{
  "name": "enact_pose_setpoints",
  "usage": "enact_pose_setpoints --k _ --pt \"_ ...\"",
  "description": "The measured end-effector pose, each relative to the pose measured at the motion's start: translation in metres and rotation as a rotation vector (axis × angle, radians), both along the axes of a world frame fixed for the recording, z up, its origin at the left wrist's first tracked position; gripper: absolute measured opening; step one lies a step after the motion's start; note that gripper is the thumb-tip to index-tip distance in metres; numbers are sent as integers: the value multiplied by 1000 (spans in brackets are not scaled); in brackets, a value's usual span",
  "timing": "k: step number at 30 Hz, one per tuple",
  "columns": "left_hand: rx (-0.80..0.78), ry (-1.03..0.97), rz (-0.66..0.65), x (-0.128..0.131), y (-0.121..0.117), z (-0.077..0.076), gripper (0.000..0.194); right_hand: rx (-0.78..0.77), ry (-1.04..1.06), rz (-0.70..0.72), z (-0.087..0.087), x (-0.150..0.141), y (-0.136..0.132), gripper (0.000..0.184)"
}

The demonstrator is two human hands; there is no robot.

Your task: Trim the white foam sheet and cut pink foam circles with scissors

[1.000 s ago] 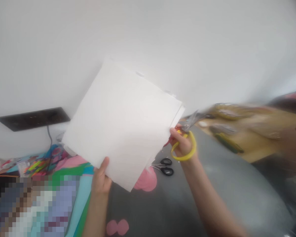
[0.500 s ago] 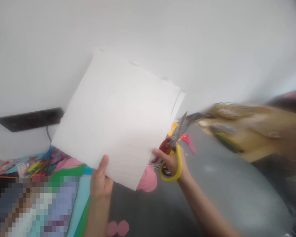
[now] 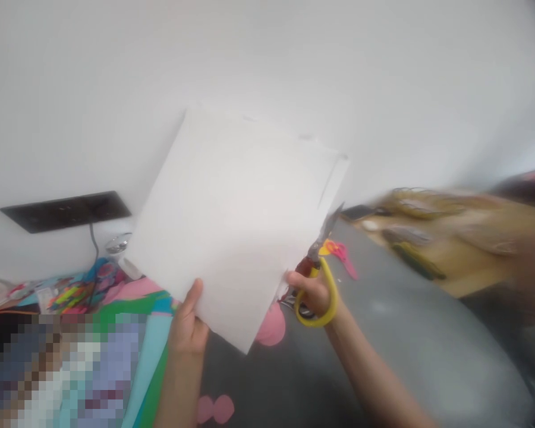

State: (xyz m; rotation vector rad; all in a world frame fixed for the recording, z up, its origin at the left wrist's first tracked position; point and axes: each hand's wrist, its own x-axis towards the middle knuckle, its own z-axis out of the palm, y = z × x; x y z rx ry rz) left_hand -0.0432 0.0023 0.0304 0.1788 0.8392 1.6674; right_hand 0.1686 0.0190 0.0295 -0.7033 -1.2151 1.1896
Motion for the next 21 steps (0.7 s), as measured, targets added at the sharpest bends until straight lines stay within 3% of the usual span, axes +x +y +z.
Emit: enact_pose_setpoints --k 3,10,17,21 --pt "-28 -13 1 2 -1 0 42 8 164 134 -3 0 4 25" --pt "14 36 69 2 -4 7 40 -156 371 390 -14 -3 5 37" --pt "-2 94 124 -4 -4 14 40 -276 414 587 0 7 5 32" --pt "20 76 172 -10 -3 15 39 -328 431 579 9 22 0 31"
